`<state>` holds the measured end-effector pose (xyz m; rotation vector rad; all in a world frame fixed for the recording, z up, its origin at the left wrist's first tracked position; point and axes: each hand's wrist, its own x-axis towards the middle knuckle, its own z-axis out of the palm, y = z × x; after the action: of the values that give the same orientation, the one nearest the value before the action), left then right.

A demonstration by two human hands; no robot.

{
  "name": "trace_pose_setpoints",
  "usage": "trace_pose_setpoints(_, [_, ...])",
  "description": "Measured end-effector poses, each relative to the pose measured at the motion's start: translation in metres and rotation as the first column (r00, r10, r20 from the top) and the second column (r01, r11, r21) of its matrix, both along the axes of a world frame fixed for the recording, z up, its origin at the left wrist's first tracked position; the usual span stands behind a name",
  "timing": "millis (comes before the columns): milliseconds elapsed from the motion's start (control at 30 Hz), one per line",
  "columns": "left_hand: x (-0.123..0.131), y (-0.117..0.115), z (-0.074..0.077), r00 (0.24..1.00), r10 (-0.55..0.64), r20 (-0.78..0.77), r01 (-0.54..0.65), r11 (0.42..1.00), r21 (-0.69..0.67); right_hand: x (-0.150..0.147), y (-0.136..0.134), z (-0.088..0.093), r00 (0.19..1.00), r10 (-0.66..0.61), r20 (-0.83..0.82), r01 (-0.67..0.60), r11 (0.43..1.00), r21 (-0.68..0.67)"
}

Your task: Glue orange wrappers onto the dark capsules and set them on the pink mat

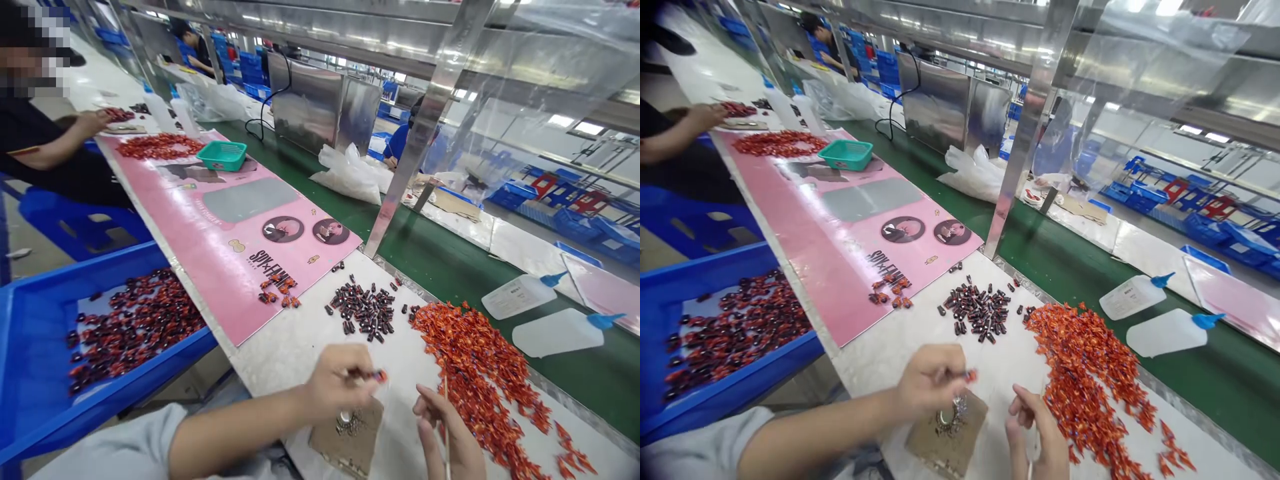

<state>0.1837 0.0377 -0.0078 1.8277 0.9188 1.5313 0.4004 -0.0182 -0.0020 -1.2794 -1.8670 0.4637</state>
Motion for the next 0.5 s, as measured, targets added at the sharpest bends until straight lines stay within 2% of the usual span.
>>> trace_pose_setpoints(67, [-0.039, 0.015, 0.0, 0.988, 0.134, -0.072, -0.135, 0.991, -0.011, 0.009, 0.012, -0.013, 0.976, -0.048, 0.214, 0.029, 0.995, 0.093])
trace_pose_setpoints(133, [-0.076, 0.027, 0.003, 0.959, 0.239, -0.151, -0.242, 0.97, 0.001, 0.014, 0.019, -0.023, 0.913, -0.102, 0.396, 0.041, 0.987, 0.158])
trace_pose_setpoints(200, [-0.106, 0.033, 0.005, 0.93, 0.291, -0.226, -0.291, 0.956, 0.032, 0.011, 0.017, -0.03, 0.815, -0.121, 0.566, 0.052, 0.989, 0.136])
trace_pose_setpoints(267, [-0.128, 0.037, 0.005, 0.908, 0.309, -0.282, -0.304, 0.951, 0.063, 0.004, 0.011, -0.032, 0.721, -0.104, 0.685, 0.088, 0.994, 0.058])
trace_pose_setpoints(300, [-0.136, 0.038, 0.003, 0.884, 0.335, -0.327, -0.327, 0.942, 0.08, 0.0, 0.008, -0.032, 0.692, -0.087, 0.716, 0.109, 0.994, 0.015])
trace_pose_setpoints(333, [-0.143, 0.039, 0.001, 0.801, 0.4, -0.445, -0.381, 0.914, 0.136, -0.003, 0.007, -0.031, 0.68, -0.074, 0.729, 0.127, 0.992, -0.017])
trace_pose_setpoints(400, [-0.152, 0.04, -0.003, 0.656, 0.449, -0.606, -0.416, 0.886, 0.206, 0.0, 0.011, -0.023, 0.701, -0.093, 0.707, 0.161, 0.987, -0.03])
trace_pose_setpoints(433, [-0.156, 0.041, -0.006, 0.603, 0.468, -0.646, -0.415, 0.876, 0.247, 0.008, 0.016, -0.016, 0.73, -0.152, 0.666, 0.196, 0.981, 0.009])
trace_pose_setpoints(467, [-0.161, 0.042, -0.008, 0.573, 0.479, -0.666, -0.408, 0.871, 0.276, 0.021, 0.025, -0.008, 0.759, -0.27, 0.592, 0.279, 0.957, 0.078])
trace_pose_setpoints(500, [-0.166, 0.042, -0.009, 0.558, 0.49, -0.67, -0.402, 0.866, 0.298, 0.037, 0.037, 0.001, 0.779, -0.412, 0.473, 0.393, 0.908, 0.145])
